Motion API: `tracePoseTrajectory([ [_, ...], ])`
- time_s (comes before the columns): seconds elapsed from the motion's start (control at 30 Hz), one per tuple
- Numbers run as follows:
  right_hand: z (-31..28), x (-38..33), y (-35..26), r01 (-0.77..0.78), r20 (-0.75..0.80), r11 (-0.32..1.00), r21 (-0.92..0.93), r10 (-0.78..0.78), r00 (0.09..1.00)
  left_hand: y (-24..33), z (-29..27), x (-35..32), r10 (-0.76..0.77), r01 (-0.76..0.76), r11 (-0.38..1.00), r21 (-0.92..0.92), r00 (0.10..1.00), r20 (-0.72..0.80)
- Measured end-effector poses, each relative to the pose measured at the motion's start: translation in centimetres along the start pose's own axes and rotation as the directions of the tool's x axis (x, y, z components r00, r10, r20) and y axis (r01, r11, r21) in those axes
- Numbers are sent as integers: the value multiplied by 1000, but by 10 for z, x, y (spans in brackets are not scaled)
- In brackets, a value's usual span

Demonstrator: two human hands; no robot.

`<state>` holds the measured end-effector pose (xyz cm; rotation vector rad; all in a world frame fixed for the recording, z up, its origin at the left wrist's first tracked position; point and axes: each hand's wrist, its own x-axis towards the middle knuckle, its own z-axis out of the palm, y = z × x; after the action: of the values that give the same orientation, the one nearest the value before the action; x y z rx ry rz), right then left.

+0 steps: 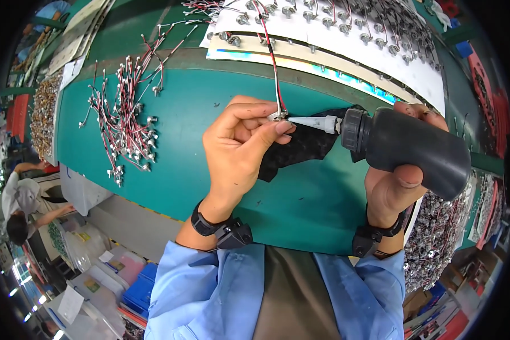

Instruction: The person picks up a wire assembly from a pile, applies glue to the connector using a squeeze bottle, and places the finished piece onto a tray, repeating this process while occasionally using a cloth to wipe the bottle tip.

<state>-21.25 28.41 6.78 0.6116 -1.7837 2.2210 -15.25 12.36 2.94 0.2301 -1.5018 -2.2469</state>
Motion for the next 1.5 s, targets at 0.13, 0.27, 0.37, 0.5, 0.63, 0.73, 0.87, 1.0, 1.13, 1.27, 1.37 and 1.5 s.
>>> tracePoseTrajectory([
  [0.13,0,-1,1,-7,11,1000,-11,7,1000,0,0,-1,8,-8,1000,10,1000,9],
  [0.27,0,-1,2,-24,25,1000,-5,24,999,-1,-1,0,14,-14,1000,15,1000,20],
  [0.37,0,-1,3,-18,20,1000,-12,19,1000,-2,-2,0,22,-23,999,32,999,38],
  [0.5,1,-2,3,-29,15,999,-16,29,999,-3,-2,0,11,-12,999,30,999,36],
  [0.63,2,-2,5,-17,16,1000,-10,18,1000,-3,-2,-1,8,-8,1000,25,999,31],
  [0.73,1,-2,5,-16,23,1000,-18,17,1000,-3,-2,-1,4,-5,1000,23,999,34],
  [0.87,1,-1,5,-18,24,1000,-22,18,1000,-3,-2,-1,7,-8,1000,17,999,34],
  [1.0,0,-1,4,-18,20,999,-29,19,1000,-1,-1,-1,0,0,999,32,1000,20],
  [1.13,0,-1,5,-8,13,999,-40,9,1000,-2,-2,0,7,-8,999,34,1000,25],
  [1.27,-2,-1,7,8,20,999,-47,-7,1000,-2,-2,0,11,-12,999,37,999,30],
  [1.37,-1,0,7,10,25,999,-42,-9,1000,-3,-2,0,15,-16,1000,23,999,30],
  [1.5,-1,0,6,5,31,999,-32,-4,1000,-3,-2,0,15,-15,1000,24,999,34],
])
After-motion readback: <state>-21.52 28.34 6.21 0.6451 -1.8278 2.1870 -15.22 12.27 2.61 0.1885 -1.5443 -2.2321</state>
